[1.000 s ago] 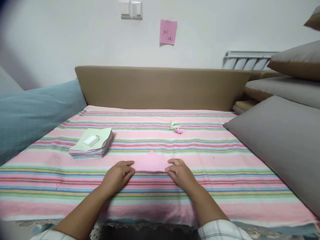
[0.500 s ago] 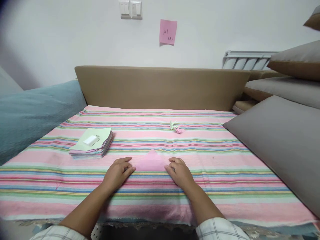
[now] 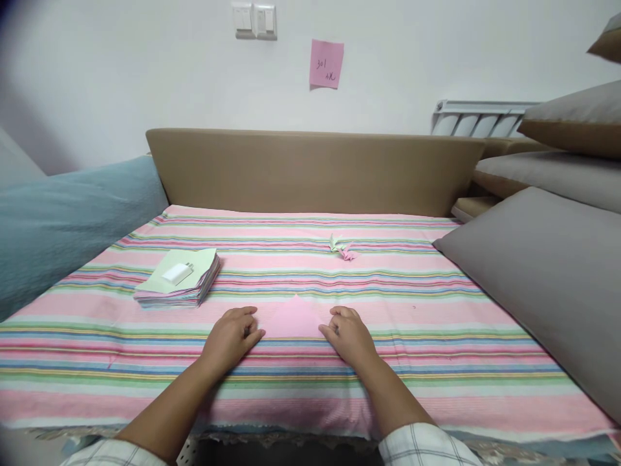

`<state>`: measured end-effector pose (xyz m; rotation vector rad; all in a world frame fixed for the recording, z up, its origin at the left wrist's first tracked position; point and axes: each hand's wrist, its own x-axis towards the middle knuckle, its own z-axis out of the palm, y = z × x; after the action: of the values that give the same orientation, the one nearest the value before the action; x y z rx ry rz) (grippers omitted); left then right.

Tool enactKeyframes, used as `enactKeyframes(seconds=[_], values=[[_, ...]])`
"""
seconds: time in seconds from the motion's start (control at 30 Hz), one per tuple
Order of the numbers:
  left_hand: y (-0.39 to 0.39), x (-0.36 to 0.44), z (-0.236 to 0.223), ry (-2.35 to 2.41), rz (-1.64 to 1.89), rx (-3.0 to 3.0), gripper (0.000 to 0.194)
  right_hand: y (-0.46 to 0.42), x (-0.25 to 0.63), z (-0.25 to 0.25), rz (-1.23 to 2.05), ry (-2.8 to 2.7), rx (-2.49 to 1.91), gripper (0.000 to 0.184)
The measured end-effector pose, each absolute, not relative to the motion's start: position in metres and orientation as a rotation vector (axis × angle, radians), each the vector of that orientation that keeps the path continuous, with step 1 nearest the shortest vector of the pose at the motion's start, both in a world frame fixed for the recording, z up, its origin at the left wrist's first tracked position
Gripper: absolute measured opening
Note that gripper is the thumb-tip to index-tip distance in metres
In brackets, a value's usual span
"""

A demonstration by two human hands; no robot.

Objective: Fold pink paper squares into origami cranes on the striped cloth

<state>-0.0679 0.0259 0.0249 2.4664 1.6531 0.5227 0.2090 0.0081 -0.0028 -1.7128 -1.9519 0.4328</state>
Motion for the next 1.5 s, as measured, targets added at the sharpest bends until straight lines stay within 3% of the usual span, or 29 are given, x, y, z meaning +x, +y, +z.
enactKeyframes(seconds=[0.07,0.23,0.43,0.77,0.93,1.07,1.23,1.5], values=[[0.025,-0.067,0.024,1.648,0.553,2.495,0.008,0.009,0.209,-0.004,0.434,-1.952,-1.704,0.032],[0.021,-0.058,0.019,1.462,0.638,2.752,0.026,0.009,0.209,-0.005,0.422,-1.955,-1.682,0.032],[0.005,-0.034,0.013,0.9,0.554,2.972,0.03,0.009,0.21,-0.005,0.4,-1.965,-1.683,0.031],[-0.015,-0.023,0.02,0.931,0.284,2.915,0.05,0.011,0.212,-0.007,0.351,-2.002,-1.644,0.026],[-0.016,-0.024,0.018,0.931,0.259,2.899,0.06,0.003,0.204,-0.003,0.164,-2.003,-1.567,0.008],[-0.016,-0.023,0.02,0.933,0.265,2.895,0.062,-0.014,0.183,0.003,0.03,-2.139,-1.392,0.017],[-0.015,-0.023,0.021,0.934,0.257,2.878,0.064,-0.025,0.165,0.002,0.133,-2.268,-1.291,0.027],[-0.015,-0.024,0.018,0.944,0.244,2.885,0.062,-0.021,0.179,0.003,0.199,-2.242,-1.471,0.025]])
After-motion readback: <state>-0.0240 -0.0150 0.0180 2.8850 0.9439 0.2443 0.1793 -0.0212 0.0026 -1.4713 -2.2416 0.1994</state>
